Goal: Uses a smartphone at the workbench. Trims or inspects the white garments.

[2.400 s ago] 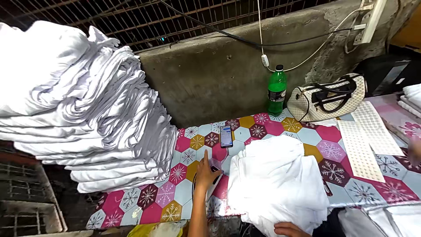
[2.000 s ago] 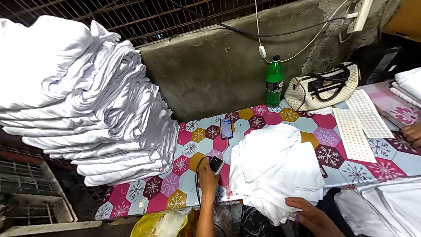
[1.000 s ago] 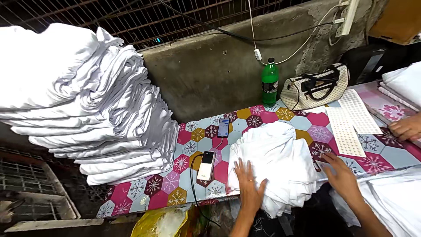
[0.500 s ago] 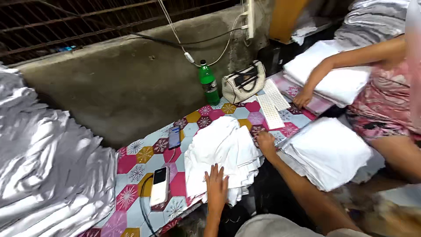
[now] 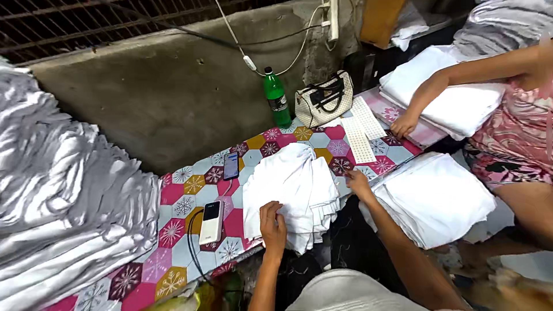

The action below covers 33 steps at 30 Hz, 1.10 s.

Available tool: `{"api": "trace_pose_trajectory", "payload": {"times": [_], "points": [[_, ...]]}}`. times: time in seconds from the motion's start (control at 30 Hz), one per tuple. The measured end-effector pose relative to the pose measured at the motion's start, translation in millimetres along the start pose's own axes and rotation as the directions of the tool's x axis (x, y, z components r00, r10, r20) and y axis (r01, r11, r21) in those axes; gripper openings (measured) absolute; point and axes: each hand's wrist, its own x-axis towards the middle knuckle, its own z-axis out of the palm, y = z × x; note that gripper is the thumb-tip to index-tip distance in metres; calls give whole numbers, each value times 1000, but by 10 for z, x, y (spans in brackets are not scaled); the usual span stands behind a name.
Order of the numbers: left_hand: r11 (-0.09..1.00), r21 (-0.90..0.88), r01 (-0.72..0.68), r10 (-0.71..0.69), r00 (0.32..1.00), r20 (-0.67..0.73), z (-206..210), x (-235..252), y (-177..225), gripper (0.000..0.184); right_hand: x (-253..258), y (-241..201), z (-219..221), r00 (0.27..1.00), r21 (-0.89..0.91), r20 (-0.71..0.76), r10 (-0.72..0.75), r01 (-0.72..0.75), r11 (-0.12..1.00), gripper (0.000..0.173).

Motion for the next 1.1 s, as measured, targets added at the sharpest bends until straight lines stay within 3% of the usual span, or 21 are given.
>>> {"api": "trace_pose_trajectory", "payload": {"times": [0.07, 0.17, 0.27, 0.37, 0.47, 0.57, 0.73, 0.8, 0.9, 1.0, 1.1], "points": [[999, -37, 17, -17, 1000, 21, -8, -29, 39, 20, -302, 22, -8, 1000, 321, -6, 25, -21, 947, 30], [989, -36, 140, -128, 962, 241, 40, -274, -57, 22, -802, -5, 133, 997, 490, 25, -68, 47, 870, 24], [967, 54, 250, -256, 931, 259, -21, -532, -177, 31, -1206, -86, 355, 960, 343, 74, -270, 230, 911, 29], [957, 88, 277, -290, 930, 228, -154, -673, -243, 32, -1400, -206, 648, 874, 152, 108, -473, 456, 877, 23], [984, 90, 154, -163, 982, 98, -119, -743, -177, 16, -1376, -222, 987, 813, -52, 191, -550, 568, 821, 28], [984, 95, 153, -168, 968, 184, 5, -752, -102, 19, -1323, -186, 1172, 811, -169, 249, -529, 575, 801, 29], [926, 221, 307, -362, 888, 283, -67, -779, -53, 10, -1364, -208, 1009, 873, -96, 347, -343, 397, 913, 23], [911, 206, 358, -406, 867, 290, -128, -746, 82, 11, -1418, -226, 963, 870, -106, 293, -396, 441, 891, 24], [924, 182, 337, -375, 895, 243, 25, -738, 114, 19, -1453, -257, 1083, 776, -179, 222, -590, 627, 758, 33], [907, 226, 355, -408, 876, 259, 88, -670, 38, 13, -1326, -275, 1187, 717, -214, 220, -662, 698, 684, 28], [892, 182, 413, -450, 848, 282, -31, -611, 105, 16, -1200, -395, 1060, 818, -51, 265, -510, 541, 840, 20]]}}
